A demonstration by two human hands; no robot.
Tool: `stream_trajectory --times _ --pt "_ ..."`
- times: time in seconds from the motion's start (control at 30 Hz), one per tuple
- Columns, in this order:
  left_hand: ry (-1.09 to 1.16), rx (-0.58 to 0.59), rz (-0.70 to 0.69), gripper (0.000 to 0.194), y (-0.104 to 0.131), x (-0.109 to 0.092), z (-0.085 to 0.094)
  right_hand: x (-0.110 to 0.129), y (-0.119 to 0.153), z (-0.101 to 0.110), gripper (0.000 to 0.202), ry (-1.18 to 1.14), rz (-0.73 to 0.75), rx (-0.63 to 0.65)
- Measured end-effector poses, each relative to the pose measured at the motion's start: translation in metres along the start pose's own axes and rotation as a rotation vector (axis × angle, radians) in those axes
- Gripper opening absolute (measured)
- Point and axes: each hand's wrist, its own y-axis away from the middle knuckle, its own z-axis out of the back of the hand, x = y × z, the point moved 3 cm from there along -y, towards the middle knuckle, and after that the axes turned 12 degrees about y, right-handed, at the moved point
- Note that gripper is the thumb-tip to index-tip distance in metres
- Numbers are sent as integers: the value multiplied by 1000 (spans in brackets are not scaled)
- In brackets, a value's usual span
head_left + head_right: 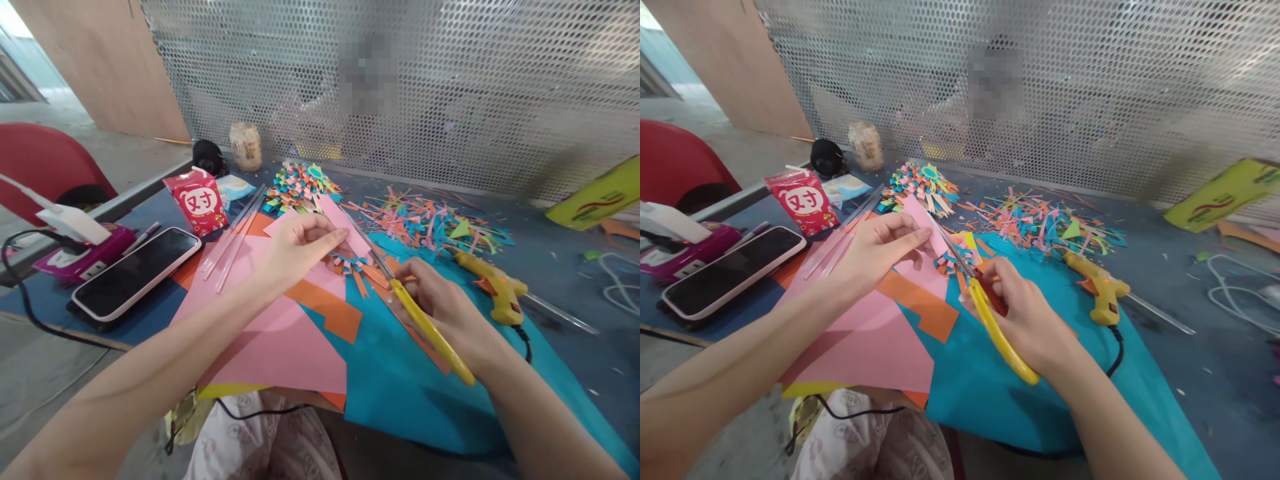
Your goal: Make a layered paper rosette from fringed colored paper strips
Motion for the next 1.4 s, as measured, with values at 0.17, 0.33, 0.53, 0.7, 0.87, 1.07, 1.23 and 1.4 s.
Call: stream_trajectory --times 0.17,0.33,0.53,0.7,0.87,1.07,1.23,1.4 --pt "-31 31 34 34 1 2 0 0 0 0 32 -18 -7 -4" --pt "-39 41 15 34 -1 3 1 1 0 1 32 23 11 -31" --pt "-43 41 20 32 0 2 0 3 -1 2 33 88 37 -34" --pt "-31 23 64 35 1 2 -3 6 -2 3 33 83 61 -56" --pt "-34 23 72 34 1 2 -4 6 -2 4 35 84 28 -51" --pt "-84 29 87 32 1 4 -5 0 -1 2 38 22 -7 -60" --pt "-132 1 52 27 -3 9 3 -16 -12 6 42 -134 -192 -114" --pt "-201 3 25 22 -9 16 11 -25 -26 22 44 -602 -437 -52"
